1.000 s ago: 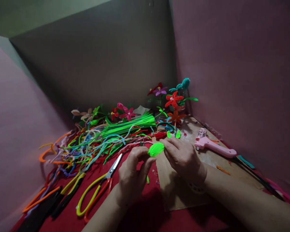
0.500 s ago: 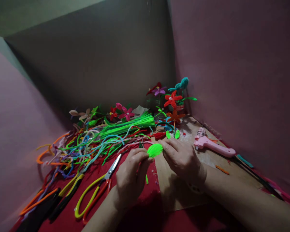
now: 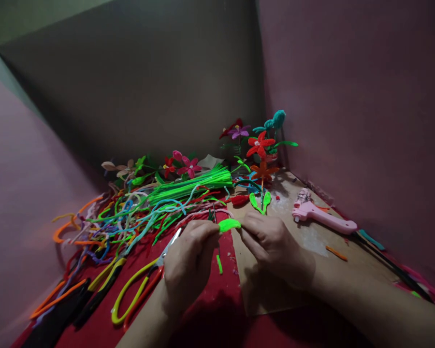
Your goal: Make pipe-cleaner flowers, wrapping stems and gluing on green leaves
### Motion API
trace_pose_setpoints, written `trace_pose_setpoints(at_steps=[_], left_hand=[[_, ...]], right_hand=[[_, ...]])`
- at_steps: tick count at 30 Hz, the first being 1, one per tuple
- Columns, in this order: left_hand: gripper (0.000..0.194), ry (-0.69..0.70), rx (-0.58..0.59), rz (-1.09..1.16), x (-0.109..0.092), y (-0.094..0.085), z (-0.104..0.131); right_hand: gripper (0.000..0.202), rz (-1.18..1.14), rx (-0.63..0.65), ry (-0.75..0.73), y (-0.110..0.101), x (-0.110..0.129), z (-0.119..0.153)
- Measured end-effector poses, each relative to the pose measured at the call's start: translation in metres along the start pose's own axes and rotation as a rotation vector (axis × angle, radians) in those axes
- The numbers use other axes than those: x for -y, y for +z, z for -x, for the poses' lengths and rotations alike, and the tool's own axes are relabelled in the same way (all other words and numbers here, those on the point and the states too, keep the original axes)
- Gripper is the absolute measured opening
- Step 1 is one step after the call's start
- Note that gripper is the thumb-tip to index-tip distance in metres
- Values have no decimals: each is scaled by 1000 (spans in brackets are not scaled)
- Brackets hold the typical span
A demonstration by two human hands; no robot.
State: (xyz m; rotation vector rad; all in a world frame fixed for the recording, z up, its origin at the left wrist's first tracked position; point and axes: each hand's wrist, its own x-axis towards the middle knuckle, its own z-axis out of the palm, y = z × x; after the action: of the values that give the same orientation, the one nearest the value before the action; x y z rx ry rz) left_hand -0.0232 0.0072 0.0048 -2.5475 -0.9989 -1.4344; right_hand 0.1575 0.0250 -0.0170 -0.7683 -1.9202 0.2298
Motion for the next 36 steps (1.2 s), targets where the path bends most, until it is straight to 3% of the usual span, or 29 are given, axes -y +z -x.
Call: trace_pose_setpoints(at_steps=[5,8,12,19,31,36], left_hand=[[24,-353,-74,324,-5,2,-4],[17,-474,-77,441,-6,4,-9],[19,-514,-33,487,-6,6,-11],[5,-398,63,175,-5,5,-10],[9,-354,167,2,0,2,-10],[9,-356,172,-20,1,2,-12]], right_hand=[[25,-503,265,579,-9,9,-9],[25,-611,330,735,-10,8,-10],[25,-611,362,790,-8,7,-8],[25,-609,410,808,-6,7,-8],[26,-658,511,871,-5,6,-8],[29,-673,492,847,-3,0,-5]])
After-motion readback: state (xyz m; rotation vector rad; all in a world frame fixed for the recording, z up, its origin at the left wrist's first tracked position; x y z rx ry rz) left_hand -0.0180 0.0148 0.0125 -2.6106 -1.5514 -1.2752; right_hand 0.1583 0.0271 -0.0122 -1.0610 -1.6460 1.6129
